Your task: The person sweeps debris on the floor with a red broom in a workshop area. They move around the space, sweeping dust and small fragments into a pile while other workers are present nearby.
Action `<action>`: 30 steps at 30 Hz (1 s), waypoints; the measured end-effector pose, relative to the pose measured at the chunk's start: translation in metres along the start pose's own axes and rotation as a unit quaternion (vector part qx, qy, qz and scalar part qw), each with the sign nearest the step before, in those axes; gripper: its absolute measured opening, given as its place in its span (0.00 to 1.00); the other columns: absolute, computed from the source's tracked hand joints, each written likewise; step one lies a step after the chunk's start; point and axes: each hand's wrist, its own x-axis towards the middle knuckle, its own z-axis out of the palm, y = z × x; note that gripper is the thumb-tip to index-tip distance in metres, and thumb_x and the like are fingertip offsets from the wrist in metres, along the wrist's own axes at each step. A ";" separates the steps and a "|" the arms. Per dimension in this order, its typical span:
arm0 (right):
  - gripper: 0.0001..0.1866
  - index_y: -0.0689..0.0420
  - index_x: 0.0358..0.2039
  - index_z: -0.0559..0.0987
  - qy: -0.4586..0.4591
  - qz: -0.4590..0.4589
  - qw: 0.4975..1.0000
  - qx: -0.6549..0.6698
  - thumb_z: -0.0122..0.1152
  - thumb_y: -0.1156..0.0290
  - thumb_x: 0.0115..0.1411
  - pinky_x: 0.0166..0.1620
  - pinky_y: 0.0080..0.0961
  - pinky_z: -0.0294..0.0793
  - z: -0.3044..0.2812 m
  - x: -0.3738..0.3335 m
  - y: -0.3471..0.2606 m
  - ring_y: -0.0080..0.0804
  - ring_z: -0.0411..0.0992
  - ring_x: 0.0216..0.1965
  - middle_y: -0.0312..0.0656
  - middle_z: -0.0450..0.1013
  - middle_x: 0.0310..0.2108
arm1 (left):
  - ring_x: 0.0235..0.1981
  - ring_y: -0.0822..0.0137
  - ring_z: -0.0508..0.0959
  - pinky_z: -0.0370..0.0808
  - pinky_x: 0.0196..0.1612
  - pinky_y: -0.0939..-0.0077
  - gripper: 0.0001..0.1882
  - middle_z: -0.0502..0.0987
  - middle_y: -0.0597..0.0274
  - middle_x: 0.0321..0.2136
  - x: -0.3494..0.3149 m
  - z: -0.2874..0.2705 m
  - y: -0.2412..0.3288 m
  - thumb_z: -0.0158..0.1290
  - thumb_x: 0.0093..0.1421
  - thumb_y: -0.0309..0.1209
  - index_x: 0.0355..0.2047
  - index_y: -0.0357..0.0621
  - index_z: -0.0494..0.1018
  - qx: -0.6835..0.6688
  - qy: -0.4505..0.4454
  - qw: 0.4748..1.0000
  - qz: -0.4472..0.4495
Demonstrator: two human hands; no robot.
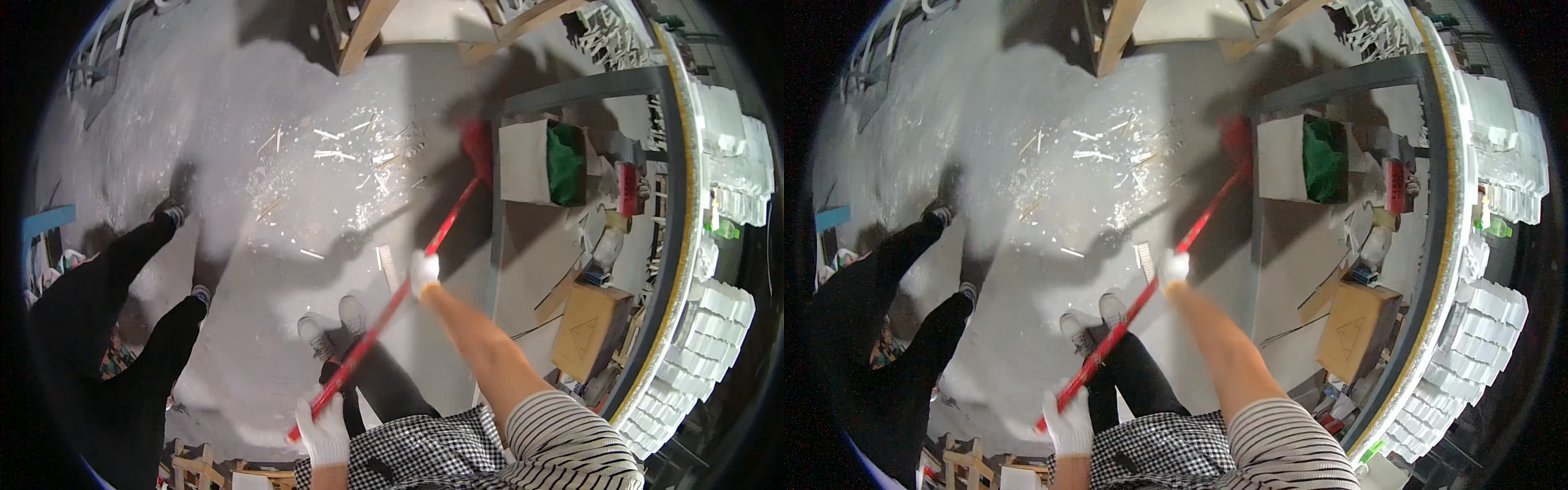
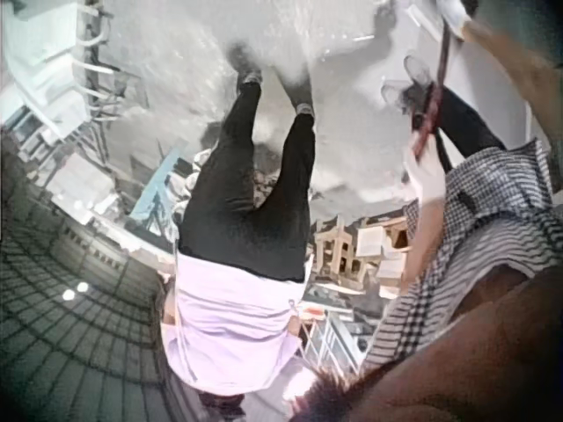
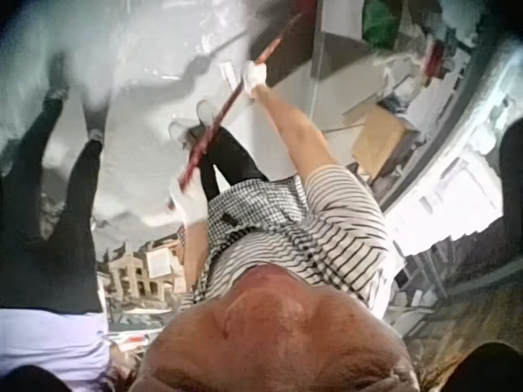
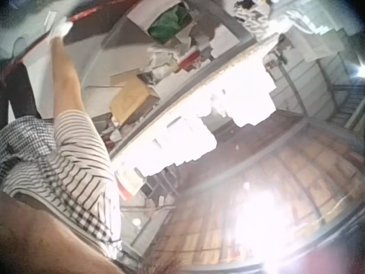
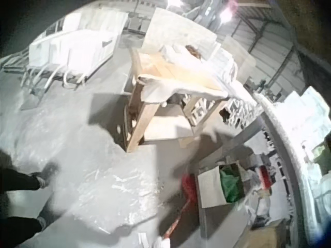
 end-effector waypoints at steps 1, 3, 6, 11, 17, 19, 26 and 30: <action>0.09 0.59 0.25 0.71 -0.011 -0.016 0.996 -0.085 0.51 0.67 0.56 0.21 0.36 0.66 -0.017 -0.004 0.019 0.28 0.67 0.18 0.39 0.68 0.18 | 0.46 0.55 0.76 0.78 0.49 0.60 0.17 0.74 0.50 0.45 -0.025 -0.019 0.000 0.52 0.65 0.41 0.44 0.38 0.71 0.000 0.037 0.999 -0.017; 0.10 0.65 0.32 0.71 -0.117 -0.007 0.990 -0.072 0.55 0.69 0.58 0.22 0.37 0.72 -0.037 -0.059 0.011 0.37 0.72 0.17 0.45 0.71 0.17 | 0.49 0.53 0.74 0.75 0.52 0.59 0.19 0.75 0.50 0.46 -0.084 -0.022 0.016 0.52 0.65 0.42 0.46 0.39 0.71 -0.011 0.064 0.998 -0.020; 0.03 0.59 0.30 0.64 -0.165 0.074 0.980 0.088 0.48 0.76 0.60 0.14 0.34 0.64 -0.059 -0.166 -0.083 0.33 0.65 0.12 0.36 0.63 0.14 | 0.52 0.54 0.74 0.71 0.60 0.67 0.25 0.74 0.46 0.51 -0.175 0.009 0.070 0.54 0.65 0.36 0.56 0.33 0.66 0.352 -0.023 0.936 0.015; 0.05 0.57 0.28 0.67 -0.211 -0.021 0.969 0.125 0.50 0.71 0.58 0.17 0.32 0.65 -0.065 -0.155 -0.146 0.32 0.66 0.13 0.38 0.65 0.15 | 0.60 0.47 0.68 0.68 0.62 0.54 0.30 0.67 0.42 0.58 -0.193 0.000 0.071 0.47 0.67 0.45 0.60 0.35 0.62 0.171 -0.121 0.978 -0.010; 0.31 0.64 0.56 0.58 -0.141 -0.183 0.971 -0.056 0.56 0.59 0.60 0.41 0.34 0.77 -0.002 -0.036 -0.228 0.44 0.77 0.40 0.56 0.75 0.42 | 0.47 0.57 0.77 0.74 0.50 0.60 0.17 0.75 0.55 0.47 -0.119 0.152 0.010 0.53 0.64 0.41 0.45 0.42 0.71 0.086 -0.154 0.982 0.073; 0.25 0.64 0.56 0.66 -0.106 -0.122 0.981 -0.108 0.52 0.64 0.61 0.45 0.48 0.75 0.020 -0.048 -0.243 0.48 0.77 0.43 0.57 0.76 0.45 | 0.47 0.60 0.77 0.76 0.51 0.61 0.19 0.76 0.57 0.45 -0.109 0.168 0.011 0.54 0.64 0.45 0.46 0.44 0.72 0.070 -0.155 0.983 0.073; 0.49 0.70 0.64 0.41 -0.258 -0.043 0.954 -0.146 0.58 0.65 0.52 0.48 0.43 0.74 0.027 -0.208 -0.177 0.59 0.76 0.43 0.62 0.75 0.42 | 0.51 0.59 0.72 0.70 0.56 0.60 0.23 0.72 0.54 0.48 -0.221 0.102 0.087 0.47 0.67 0.44 0.53 0.37 0.67 0.174 -0.018 0.966 0.190; 0.35 0.69 0.58 0.48 -0.352 0.050 0.935 0.013 0.54 0.70 0.59 0.29 0.38 0.78 -0.017 -0.334 -0.220 0.39 0.77 0.26 0.55 0.74 0.35 | 0.52 0.49 0.72 0.69 0.61 0.56 0.26 0.70 0.44 0.53 -0.306 0.085 0.129 0.47 0.66 0.44 0.53 0.32 0.68 0.307 -0.036 0.872 0.380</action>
